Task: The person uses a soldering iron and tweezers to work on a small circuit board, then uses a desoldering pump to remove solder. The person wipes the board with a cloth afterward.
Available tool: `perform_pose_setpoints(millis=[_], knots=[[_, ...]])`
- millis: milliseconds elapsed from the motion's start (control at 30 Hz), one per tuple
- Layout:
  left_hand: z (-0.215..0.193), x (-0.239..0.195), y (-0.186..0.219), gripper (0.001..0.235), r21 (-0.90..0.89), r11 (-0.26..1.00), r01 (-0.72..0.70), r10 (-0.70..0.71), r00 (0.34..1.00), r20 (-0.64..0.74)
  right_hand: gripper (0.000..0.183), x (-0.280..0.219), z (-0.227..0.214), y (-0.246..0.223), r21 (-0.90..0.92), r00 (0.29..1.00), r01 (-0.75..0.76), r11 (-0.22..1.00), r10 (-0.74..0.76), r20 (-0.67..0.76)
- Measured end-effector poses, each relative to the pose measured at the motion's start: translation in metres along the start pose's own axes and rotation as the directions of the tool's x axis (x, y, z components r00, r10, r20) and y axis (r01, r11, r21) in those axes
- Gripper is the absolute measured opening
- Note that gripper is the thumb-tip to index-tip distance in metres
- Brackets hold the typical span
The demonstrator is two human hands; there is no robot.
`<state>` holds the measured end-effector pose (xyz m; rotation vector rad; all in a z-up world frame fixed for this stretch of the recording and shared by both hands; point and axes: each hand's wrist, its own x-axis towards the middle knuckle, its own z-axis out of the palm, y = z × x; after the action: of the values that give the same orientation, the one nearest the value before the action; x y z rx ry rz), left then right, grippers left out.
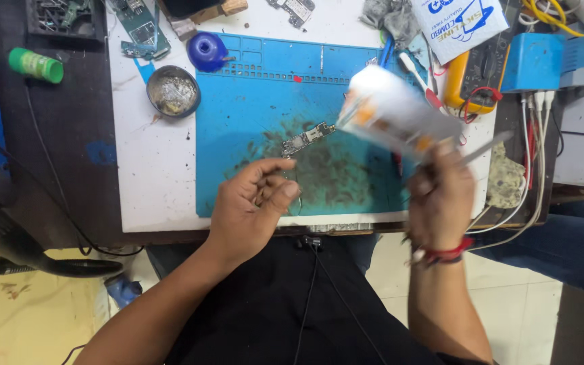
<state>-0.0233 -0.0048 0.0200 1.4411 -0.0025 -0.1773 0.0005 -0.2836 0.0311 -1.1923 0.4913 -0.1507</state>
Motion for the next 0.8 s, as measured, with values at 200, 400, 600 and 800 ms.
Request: perform_pose_setpoints(millis=[200, 400, 600, 800], knots=[[0.002, 0.000, 0.004, 0.029, 0.297, 0.954, -0.039, 0.042, 0.999, -0.006, 0.045, 0.046, -0.004, -0.029, 0.323, 0.982, -0.158, 0.933, 0.114, 0.151], [-0.011, 0.014, 0.003, 0.049, 0.787, 0.522, -0.329, 0.438, 0.895, 0.083, 0.051, 0.009, 0.005, 0.015, 0.135, 0.978, -0.195, 0.971, 0.182, 0.107], [-0.011, 0.028, -0.011, 0.056, 0.825, 0.459, -0.331, 0.392, 0.908, 0.147, 0.057, -0.019, 0.014, 0.058, -0.280, 0.989, 0.109, 0.954, -0.075, 0.130], [-0.012, 0.027, -0.017, 0.044, 0.818, 0.444, -0.366, 0.409, 0.895, 0.178, 0.024, -0.022, 0.029, 0.070, -0.433, 0.906, 0.397, 0.809, -0.270, 0.326]])
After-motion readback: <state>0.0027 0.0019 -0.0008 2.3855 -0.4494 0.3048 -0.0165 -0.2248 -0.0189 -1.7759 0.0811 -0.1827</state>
